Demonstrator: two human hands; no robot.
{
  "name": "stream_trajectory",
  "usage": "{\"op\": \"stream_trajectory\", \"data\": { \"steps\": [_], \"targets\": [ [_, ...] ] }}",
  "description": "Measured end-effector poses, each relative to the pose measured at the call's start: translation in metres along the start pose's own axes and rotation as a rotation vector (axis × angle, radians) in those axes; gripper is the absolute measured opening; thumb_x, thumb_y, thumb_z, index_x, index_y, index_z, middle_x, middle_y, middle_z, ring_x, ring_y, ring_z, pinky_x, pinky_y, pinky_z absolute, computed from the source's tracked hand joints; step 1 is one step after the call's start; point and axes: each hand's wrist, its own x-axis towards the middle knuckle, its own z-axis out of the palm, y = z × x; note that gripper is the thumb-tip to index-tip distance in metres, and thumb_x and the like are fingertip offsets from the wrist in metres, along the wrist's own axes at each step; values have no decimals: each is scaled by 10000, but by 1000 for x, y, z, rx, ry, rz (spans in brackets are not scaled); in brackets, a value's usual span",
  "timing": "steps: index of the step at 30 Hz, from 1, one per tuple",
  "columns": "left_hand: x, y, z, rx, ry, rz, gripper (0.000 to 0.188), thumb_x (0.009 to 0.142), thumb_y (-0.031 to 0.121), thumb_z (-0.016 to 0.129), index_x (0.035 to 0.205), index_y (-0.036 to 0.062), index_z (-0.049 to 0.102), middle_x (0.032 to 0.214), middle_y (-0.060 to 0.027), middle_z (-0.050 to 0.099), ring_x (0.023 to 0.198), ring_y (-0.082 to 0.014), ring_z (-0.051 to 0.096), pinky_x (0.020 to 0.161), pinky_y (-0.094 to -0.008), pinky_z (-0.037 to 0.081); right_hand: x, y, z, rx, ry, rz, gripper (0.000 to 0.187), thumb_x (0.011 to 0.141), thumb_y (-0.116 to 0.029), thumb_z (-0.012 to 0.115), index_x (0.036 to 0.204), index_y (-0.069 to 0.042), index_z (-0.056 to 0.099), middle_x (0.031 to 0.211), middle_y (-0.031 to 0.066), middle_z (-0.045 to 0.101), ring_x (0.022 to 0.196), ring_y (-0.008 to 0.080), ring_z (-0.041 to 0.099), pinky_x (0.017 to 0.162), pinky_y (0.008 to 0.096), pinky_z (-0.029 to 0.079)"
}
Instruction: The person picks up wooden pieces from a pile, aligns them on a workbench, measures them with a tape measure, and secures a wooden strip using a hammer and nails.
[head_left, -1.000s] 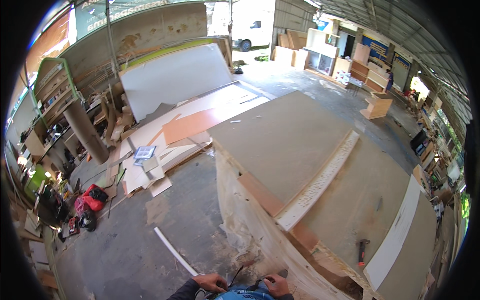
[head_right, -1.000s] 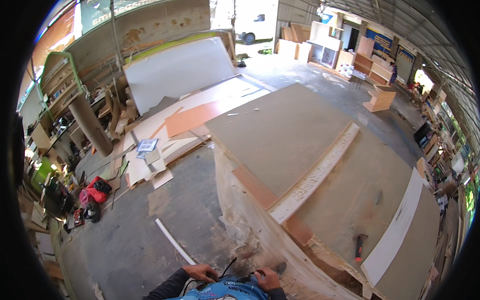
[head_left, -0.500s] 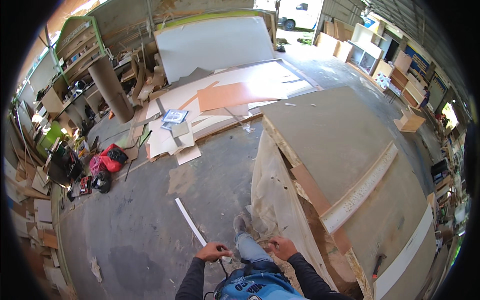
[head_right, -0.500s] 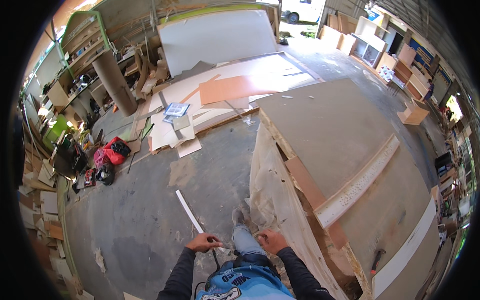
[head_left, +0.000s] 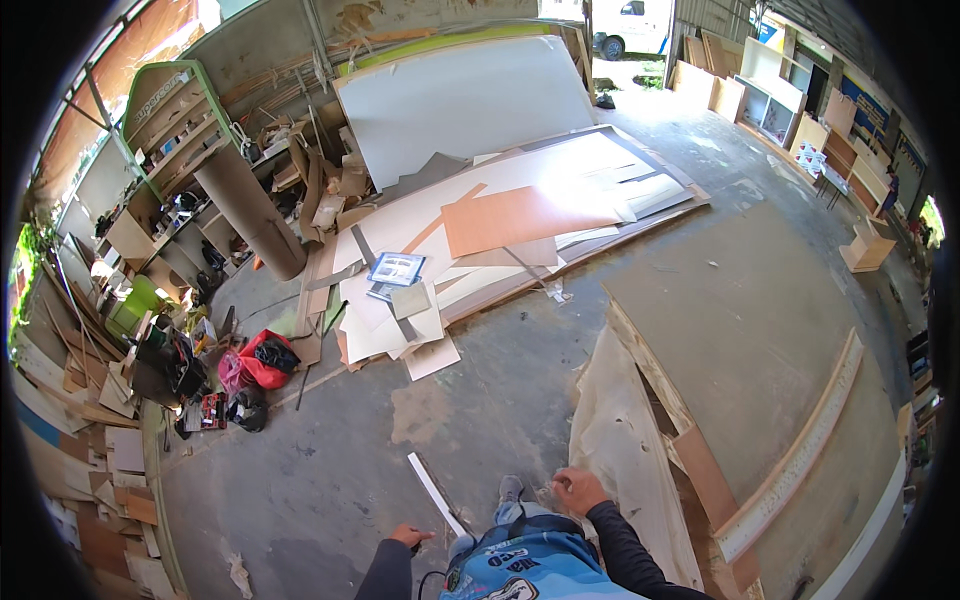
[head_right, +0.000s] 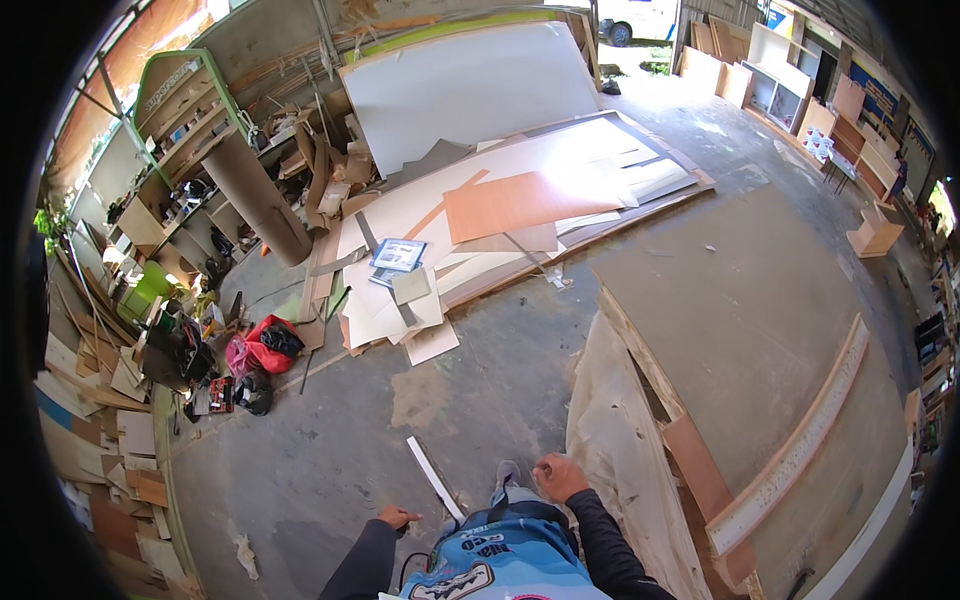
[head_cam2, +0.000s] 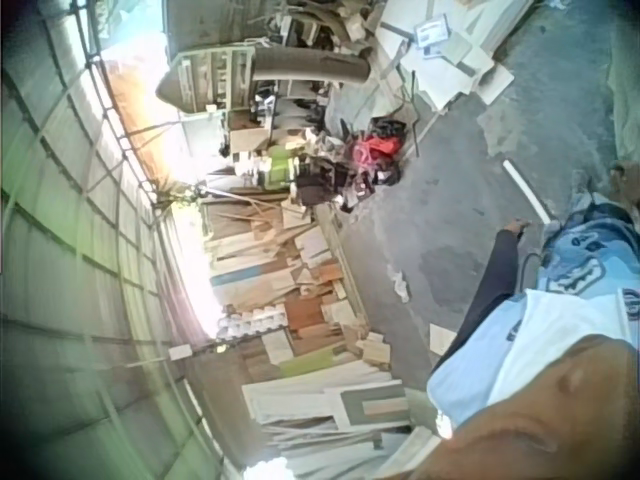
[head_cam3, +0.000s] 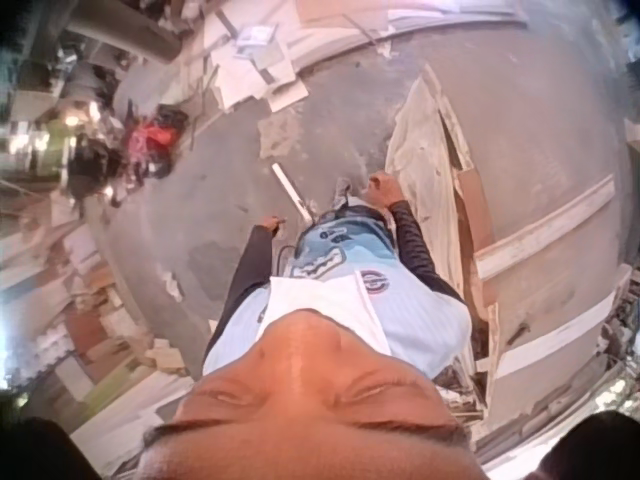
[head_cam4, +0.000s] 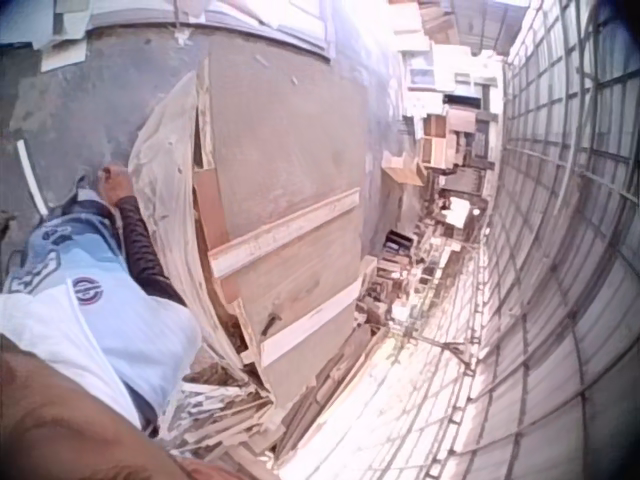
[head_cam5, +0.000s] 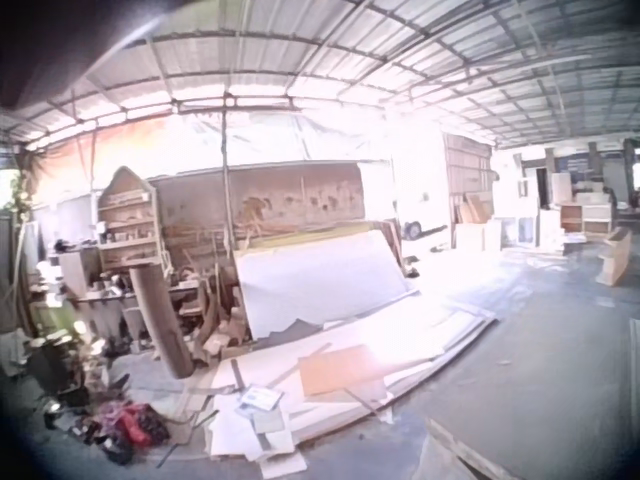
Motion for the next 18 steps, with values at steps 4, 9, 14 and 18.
{"op": "stream_trajectory", "data": {
  "steps": [4,9,14,18],
  "targets": [
    [21,-22,-53,-24,46,-57,485,697,476,803,725,2,704,677,-103,660,583,-192,597,586,-340,471,77,-25,-28,27,65,-31,176,826,-182,670,912,-29,672,869,125,668,745,273,669,693,358,520],
    [62,12,-97,-36,48,-192,461,688,446,820,750,2,714,693,-98,667,588,-189,595,586,-330,474,148,-37,-48,50,158,14,206,822,-192,671,925,-14,662,898,138,665,762,279,674,721,356,526],
    [144,82,-148,-191,-43,-126,517,703,510,783,708,-1,699,692,-109,676,627,-221,639,626,-373,493,232,-31,-47,111,101,47,226,819,-205,678,920,-3,660,896,141,664,774,271,668,724,361,516],
    [228,155,-208,-67,-43,-23,490,693,471,806,764,-6,724,709,-112,686,628,-213,645,629,-364,498,318,-19,-51,91,45,60,245,816,-223,682,918,-1,662,890,141,665,772,268,664,721,356,511]
  ]
}}
